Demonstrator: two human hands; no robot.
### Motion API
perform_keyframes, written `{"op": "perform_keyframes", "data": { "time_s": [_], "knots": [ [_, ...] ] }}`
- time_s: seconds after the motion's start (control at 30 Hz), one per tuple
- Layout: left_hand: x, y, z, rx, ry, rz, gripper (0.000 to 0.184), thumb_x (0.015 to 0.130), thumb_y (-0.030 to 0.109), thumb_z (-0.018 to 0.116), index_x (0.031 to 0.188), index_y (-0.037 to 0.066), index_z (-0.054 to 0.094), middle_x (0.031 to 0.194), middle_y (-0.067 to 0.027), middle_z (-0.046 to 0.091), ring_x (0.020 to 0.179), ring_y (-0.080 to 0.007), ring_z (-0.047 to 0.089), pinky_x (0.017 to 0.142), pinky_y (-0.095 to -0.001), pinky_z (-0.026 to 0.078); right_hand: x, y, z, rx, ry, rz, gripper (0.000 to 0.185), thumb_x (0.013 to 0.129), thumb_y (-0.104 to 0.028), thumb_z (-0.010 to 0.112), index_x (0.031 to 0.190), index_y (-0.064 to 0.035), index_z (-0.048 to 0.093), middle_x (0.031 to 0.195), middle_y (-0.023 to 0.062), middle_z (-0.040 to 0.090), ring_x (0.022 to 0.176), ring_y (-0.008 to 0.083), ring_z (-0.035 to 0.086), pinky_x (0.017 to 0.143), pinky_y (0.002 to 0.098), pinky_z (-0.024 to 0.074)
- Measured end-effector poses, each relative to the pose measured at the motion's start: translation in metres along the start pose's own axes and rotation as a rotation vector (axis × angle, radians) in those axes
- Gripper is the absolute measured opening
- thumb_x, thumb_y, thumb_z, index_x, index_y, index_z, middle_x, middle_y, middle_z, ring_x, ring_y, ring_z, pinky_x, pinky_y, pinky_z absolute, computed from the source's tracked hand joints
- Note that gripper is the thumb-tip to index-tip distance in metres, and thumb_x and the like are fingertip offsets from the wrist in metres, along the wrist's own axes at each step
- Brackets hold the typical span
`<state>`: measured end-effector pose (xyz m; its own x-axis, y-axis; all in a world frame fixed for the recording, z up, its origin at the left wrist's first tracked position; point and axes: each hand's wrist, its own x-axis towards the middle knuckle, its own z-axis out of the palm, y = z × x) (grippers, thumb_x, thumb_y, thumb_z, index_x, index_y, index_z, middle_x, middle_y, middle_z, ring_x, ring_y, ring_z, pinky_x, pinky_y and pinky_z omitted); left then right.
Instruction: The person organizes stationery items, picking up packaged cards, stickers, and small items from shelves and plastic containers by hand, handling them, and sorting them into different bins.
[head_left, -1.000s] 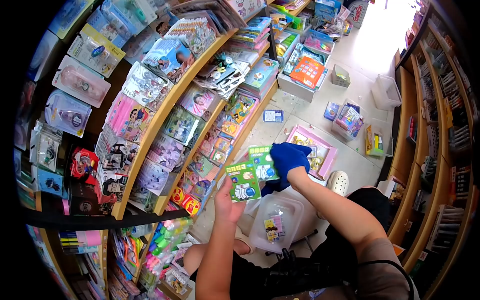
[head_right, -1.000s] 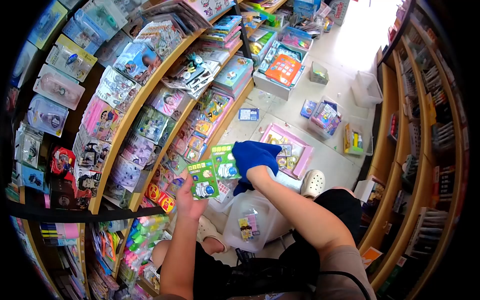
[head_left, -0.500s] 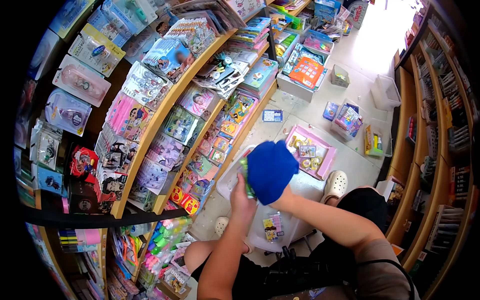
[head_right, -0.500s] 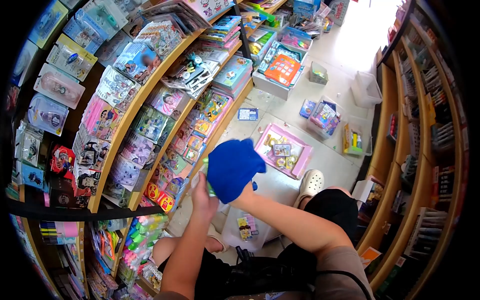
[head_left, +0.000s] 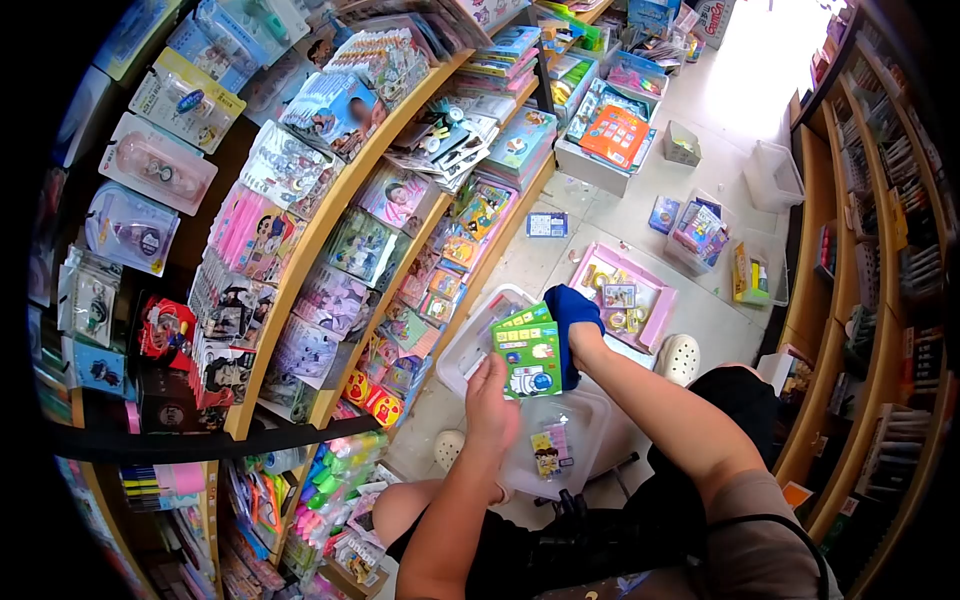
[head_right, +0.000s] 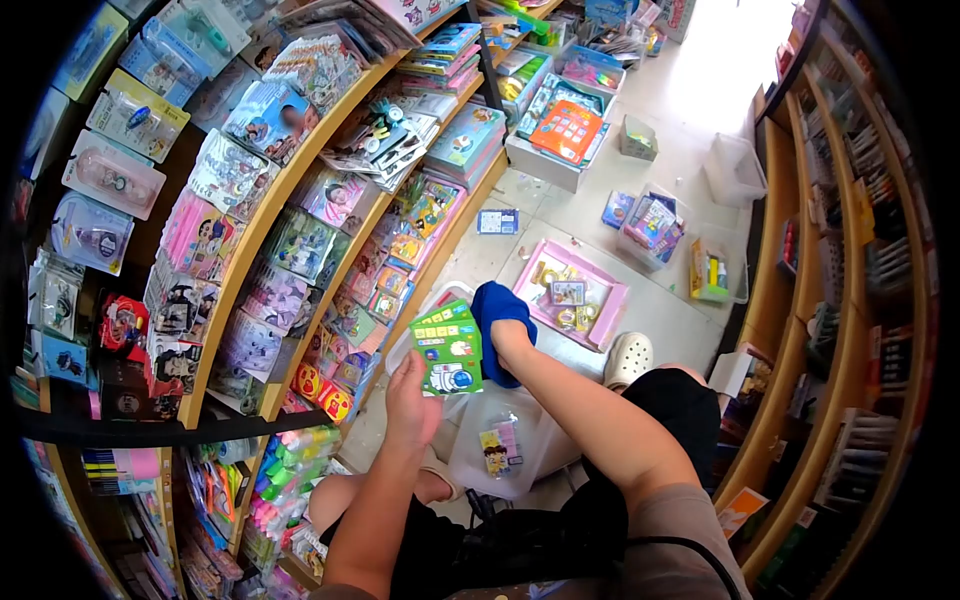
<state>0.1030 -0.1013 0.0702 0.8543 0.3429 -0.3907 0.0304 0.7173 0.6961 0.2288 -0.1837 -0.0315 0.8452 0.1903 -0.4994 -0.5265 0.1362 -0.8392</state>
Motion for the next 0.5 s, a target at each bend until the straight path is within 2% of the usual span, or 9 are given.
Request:
{"op": "perform_keyframes", "data": {
  "time_s": [0.03, 0.13, 0.17, 0.2, 0.3, 0.37, 0.4, 0.5],
  "knots": [
    [0.0, 0.003, -0.004, 0.014, 0.016, 0.017, 0.03, 0.097, 0.021, 0.041, 0.115, -0.002, 0.05, 0.109, -0.0084, 0.058, 0.098, -0.0165, 0.057, 0.087, -0.0321, 0.045, -0.003, 0.001, 0.003, 0.104, 0.046, 0.104, 0.02, 0.087, -0.028, 0.05, 0.081, -0.0104, 0.056, 0.075, 0.0043, 0.056, 0.068, 0.0117, 0.051, 0.06, 0.0294, 0.0416],
    [0.004, 0.008, -0.016, 0.029, 0.138, 0.08, 0.03, 0.096, 0.021, 0.042, 0.113, -0.002, 0.051, 0.105, -0.0082, 0.059, 0.092, -0.0155, 0.06, 0.081, -0.0303, 0.049, -0.018, -0.017, 0.005, 0.036, -0.071, 0.12, 0.023, 0.086, -0.03, 0.05, 0.081, -0.009, 0.057, 0.073, 0.0059, 0.056, 0.064, 0.0123, 0.051, 0.057, 0.0275, 0.0417],
    [0.005, 0.01, -0.022, 0.033, 0.174, 0.09, 0.03, 0.096, 0.021, 0.042, 0.113, -0.002, 0.051, 0.104, -0.008, 0.06, 0.091, -0.0153, 0.06, 0.08, -0.0299, 0.049, -0.022, -0.021, 0.007, -0.077, -0.096, -0.021, 0.023, 0.086, -0.03, 0.05, 0.081, -0.0091, 0.057, 0.072, 0.006, 0.056, 0.063, 0.0126, 0.051, 0.056, 0.0274, 0.0415],
    [0.005, 0.011, -0.028, 0.098, 0.177, 0.076, 0.031, 0.096, 0.021, 0.04, 0.117, 0.0, 0.049, 0.11, -0.0099, 0.058, 0.097, -0.0182, 0.059, 0.084, -0.0329, 0.047, -0.024, -0.025, 0.009, -0.188, -0.12, -0.165, 0.023, 0.086, -0.03, 0.05, 0.081, -0.0092, 0.056, 0.07, 0.0061, 0.056, 0.062, 0.013, 0.052, 0.055, 0.0273, 0.0413],
    [0.004, 0.012, -0.028, 0.085, 0.222, 0.108, 0.03, 0.096, 0.02, 0.04, 0.117, 0.0, 0.049, 0.107, -0.0092, 0.059, 0.094, -0.0179, 0.059, 0.083, -0.0327, 0.047, -0.057, -0.064, 0.011, -0.21, -0.305, -0.083, 0.029, 0.09, -0.034, 0.048, 0.101, -0.0084, 0.055, 0.083, 0.007, 0.059, 0.074, 0.0152, 0.058, 0.066, 0.0279, 0.0471],
    [0.008, 0.005, -0.035, 0.143, 0.268, 0.12, 0.03, 0.096, 0.02, 0.041, 0.118, 0.001, 0.049, 0.106, -0.0085, 0.058, 0.095, -0.0177, 0.058, 0.085, -0.0328, 0.046, -0.075, -0.052, 0.023, 0.078, -0.266, -0.094, 0.034, 0.092, -0.035, 0.047, 0.113, -0.008, 0.051, 0.095, 0.0069, 0.059, 0.085, 0.0164, 0.06, 0.075, 0.0278, 0.0486],
    [0.009, 0.003, -0.037, 0.173, 0.291, 0.125, 0.03, 0.096, 0.021, 0.042, 0.118, 0.001, 0.048, 0.105, -0.0082, 0.058, 0.095, -0.0176, 0.058, 0.086, -0.0328, 0.045, -0.079, -0.05, 0.02, 0.102, -0.389, 0.068, 0.041, 0.093, -0.035, 0.046, 0.125, -0.0081, 0.043, 0.115, 0.0062, 0.054, 0.102, 0.0173, 0.056, 0.087, 0.0279, 0.0456],
    [0.008, -0.014, -0.028, 0.693, 0.346, 0.223, 0.034, 0.094, 0.024, 0.046, 0.12, 0.003, 0.047, 0.107, -0.0082, 0.056, 0.1, -0.0172, 0.055, 0.091, -0.0325, 0.041, -0.082, -0.042, 0.023, 0.469, -0.734, 0.291, 0.038, 0.093, -0.031, 0.048, 0.124, -0.0103, 0.045, 0.124, 0.0067, 0.05, 0.109, 0.0169, 0.052, 0.088, 0.0287, 0.0452]
  ]
}}
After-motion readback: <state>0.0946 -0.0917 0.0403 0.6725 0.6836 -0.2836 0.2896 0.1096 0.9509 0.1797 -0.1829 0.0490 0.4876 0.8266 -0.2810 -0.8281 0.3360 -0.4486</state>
